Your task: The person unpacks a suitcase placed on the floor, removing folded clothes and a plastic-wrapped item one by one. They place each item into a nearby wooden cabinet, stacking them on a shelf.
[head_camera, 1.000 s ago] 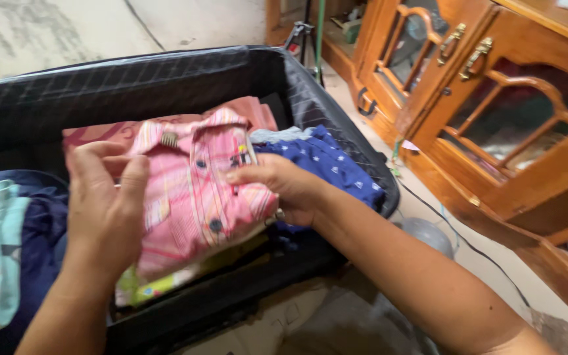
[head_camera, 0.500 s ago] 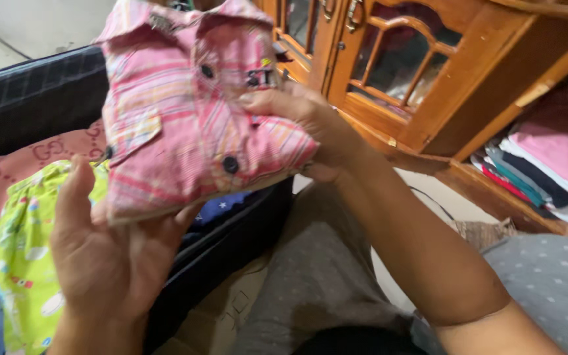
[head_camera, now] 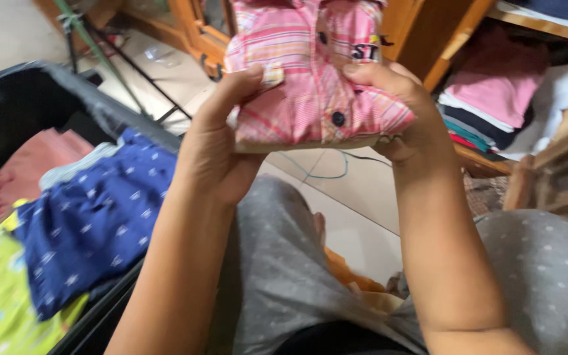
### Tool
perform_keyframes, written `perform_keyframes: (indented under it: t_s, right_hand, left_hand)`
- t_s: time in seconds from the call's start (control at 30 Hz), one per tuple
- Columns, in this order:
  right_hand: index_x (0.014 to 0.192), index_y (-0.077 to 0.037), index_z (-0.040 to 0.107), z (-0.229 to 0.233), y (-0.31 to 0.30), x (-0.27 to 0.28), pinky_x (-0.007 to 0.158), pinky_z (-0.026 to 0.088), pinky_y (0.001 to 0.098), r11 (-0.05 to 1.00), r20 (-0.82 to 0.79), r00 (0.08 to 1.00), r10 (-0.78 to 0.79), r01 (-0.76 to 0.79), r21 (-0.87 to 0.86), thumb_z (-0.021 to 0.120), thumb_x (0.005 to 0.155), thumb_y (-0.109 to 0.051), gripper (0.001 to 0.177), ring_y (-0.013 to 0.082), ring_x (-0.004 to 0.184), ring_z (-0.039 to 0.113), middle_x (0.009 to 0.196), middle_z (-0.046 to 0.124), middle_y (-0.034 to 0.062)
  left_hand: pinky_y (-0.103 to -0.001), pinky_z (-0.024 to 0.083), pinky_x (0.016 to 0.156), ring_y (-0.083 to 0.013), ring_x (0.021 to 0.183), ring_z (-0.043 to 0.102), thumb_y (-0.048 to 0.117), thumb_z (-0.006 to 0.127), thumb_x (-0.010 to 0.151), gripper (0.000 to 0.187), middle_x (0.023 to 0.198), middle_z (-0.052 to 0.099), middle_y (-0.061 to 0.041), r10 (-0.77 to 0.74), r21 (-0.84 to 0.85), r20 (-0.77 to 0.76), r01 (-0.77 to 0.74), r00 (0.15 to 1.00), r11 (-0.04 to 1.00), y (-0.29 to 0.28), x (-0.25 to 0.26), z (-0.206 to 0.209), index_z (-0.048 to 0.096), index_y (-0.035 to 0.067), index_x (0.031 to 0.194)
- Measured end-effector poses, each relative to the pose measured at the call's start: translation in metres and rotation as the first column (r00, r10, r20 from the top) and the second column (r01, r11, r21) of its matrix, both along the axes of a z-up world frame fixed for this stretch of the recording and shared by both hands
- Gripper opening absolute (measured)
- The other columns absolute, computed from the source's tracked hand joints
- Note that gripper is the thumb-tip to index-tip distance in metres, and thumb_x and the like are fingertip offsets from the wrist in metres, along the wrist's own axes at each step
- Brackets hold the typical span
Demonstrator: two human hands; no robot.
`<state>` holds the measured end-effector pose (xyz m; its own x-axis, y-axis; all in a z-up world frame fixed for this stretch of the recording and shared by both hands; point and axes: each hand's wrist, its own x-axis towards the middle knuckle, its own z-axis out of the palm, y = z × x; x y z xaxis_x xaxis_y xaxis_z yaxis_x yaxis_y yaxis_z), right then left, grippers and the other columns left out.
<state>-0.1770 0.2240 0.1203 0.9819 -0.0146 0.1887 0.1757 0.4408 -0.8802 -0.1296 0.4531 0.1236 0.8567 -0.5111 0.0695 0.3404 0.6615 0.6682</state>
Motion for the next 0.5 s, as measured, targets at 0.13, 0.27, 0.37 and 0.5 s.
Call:
perform_keyframes:
  t_s: [0.13, 0.27, 0.37, 0.5]
  right_hand:
    - [0.128, 0.010, 0.066, -0.018, -0.062, -0.006, 0.088, 0.060, 0.0335, 0.986, -0.009, 0.994, -0.109, 0.109, 0.122, 0.063, 0.097, -0.012, 0.039, 0.0210, 0.099, 0.074, 0.118, 0.073, 0.0172]
    - [0.117, 0.007, 0.067, -0.050, -0.126, -0.009, 0.094, 0.061, 0.0377, 0.959, 0.012, 0.978, -0.207, 0.200, 0.202, 0.066, 0.092, -0.007, 0.029, 0.0230, 0.104, 0.074, 0.117, 0.073, 0.0163]
    - [0.108, 0.005, 0.068, -0.078, -0.168, -0.023, 0.096, 0.060, 0.0398, 0.929, 0.014, 0.954, -0.300, 0.289, 0.232, 0.070, 0.088, -0.004, 0.022, 0.0232, 0.107, 0.074, 0.116, 0.074, 0.0148]
    - [0.111, 0.002, 0.071, -0.101, -0.216, -0.028, 0.088, 0.059, 0.0425, 0.856, -0.218, 0.905, -0.366, 0.419, 0.304, 0.068, 0.096, -0.006, 0.017, 0.0261, 0.100, 0.072, 0.109, 0.073, 0.0143]
  left_hand:
    - [-0.041, 0.059, 0.094, -0.0195, 0.096, 0.072, 0.017, 0.072, 0.086, 0.030, 0.104, 0.074, -0.009, -0.172, 0.081, -0.016, 0.173, 0.985, 0.982, -0.075, 0.032, -0.009, 0.068, 0.001, 0.111]
    - [-0.039, 0.061, 0.081, -0.0195, 0.082, 0.074, 0.012, 0.069, 0.085, 0.025, 0.096, 0.075, -0.010, -0.235, 0.203, -0.072, 0.245, 0.969, 0.948, -0.147, 0.055, -0.029, 0.068, -0.003, 0.105]
    - [-0.040, 0.063, 0.077, -0.0228, 0.079, 0.075, 0.004, 0.066, 0.086, 0.018, 0.093, 0.074, -0.013, -0.294, 0.227, -0.109, 0.312, 0.950, 0.923, -0.195, 0.064, -0.046, 0.066, -0.006, 0.101]
    - [-0.040, 0.063, 0.075, -0.0225, 0.078, 0.074, 0.002, 0.063, 0.088, 0.017, 0.093, 0.073, -0.013, -0.361, 0.188, -0.102, 0.375, 0.927, 0.908, -0.247, 0.068, -0.062, 0.066, -0.004, 0.104]
